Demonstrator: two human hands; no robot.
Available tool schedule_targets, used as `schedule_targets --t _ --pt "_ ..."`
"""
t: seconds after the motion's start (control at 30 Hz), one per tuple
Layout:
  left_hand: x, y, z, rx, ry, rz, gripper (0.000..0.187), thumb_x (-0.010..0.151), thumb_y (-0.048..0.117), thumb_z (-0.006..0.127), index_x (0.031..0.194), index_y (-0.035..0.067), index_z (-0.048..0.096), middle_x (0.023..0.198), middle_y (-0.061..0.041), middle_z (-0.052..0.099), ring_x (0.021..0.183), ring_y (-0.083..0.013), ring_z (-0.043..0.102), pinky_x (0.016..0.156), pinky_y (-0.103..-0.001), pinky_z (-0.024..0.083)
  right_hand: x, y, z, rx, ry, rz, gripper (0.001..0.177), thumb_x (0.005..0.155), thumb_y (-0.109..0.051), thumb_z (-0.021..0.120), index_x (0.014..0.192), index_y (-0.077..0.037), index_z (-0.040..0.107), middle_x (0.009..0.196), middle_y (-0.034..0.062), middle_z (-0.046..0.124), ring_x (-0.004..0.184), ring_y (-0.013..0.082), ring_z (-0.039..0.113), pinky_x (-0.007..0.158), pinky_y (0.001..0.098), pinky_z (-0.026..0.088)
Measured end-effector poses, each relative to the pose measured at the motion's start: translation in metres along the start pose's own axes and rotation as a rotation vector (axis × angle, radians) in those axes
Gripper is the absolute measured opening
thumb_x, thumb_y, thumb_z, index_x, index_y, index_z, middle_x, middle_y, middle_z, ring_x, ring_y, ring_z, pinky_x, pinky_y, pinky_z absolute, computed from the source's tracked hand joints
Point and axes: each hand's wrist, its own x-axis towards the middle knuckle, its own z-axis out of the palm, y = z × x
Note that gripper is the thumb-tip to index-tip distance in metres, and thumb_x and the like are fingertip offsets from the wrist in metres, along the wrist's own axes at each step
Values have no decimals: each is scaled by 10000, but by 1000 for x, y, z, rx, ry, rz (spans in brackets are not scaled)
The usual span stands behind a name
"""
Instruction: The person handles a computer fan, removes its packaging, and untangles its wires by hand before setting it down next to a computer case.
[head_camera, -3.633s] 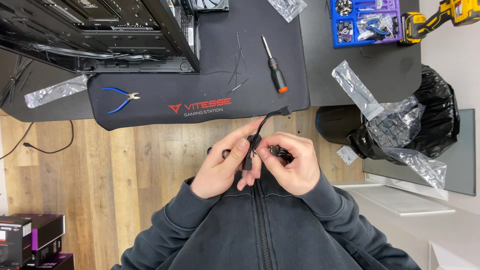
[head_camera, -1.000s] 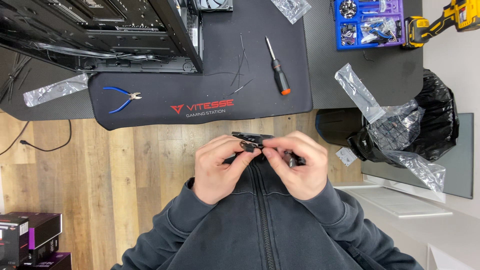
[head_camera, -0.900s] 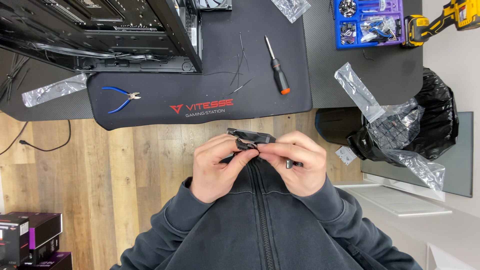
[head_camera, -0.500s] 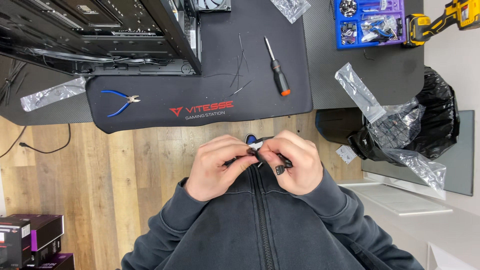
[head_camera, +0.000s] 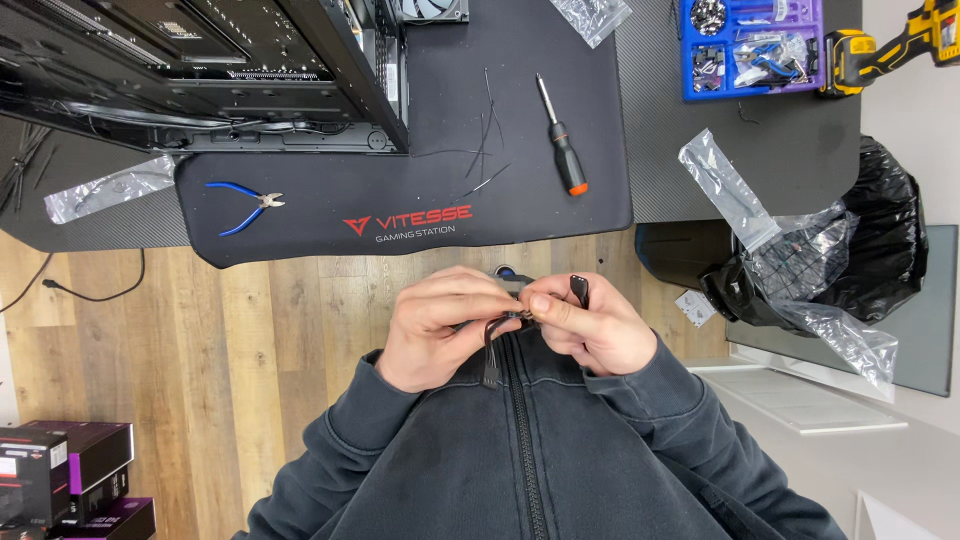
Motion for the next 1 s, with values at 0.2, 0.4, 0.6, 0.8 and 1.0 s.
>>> schedule_targets --t 0.2,0.4,0.6,0.8,1.0 --pt "4 -1 -12 -65 -18 -13 62 864 113 833 925 117 824 982 -56 754 962 -263 665 949 -412 529 15 7 -6 13 147 -168 177 978 -22 638 1064 128 676 566 -1 411 441 -1 281 355 141 258" --pt "5 0 -22 -225 -53 -117 63 905 51 767 959 36 794 1109 -167 749 1089 -312 697 962 -461 553 30 8 -58 165 301 -427 142 1029 -115 618 1093 11 606 709 11 392 455 34 301 391 158 294" --pt "20 5 -9 -118 -152 -176 72 920 -3 703 940 -26 769 958 -192 801 924 -346 795 800 -419 638 20 6 -29 209 533 -715 149 1102 -151 501 1057 -25 565 708 4 306 449 34 244 376 154 230" --pt "56 22 27 -210 -367 -268 124 937 64 647 879 -15 723 934 -179 782 935 -328 814 891 -381 673 -28 -20 -19 150 701 -987 361 1076 -292 488 794 -79 415 758 33 316 510 91 190 446 256 150" --pt "116 16 141 -340 -615 -370 132 948 -11 631 924 -2 761 963 -149 794 904 -244 786 862 -317 650 -97 -64 -75 -256 1339 -1278 248 1114 -299 470 941 -125 509 718 -19 439 412 62 354 304 249 272"
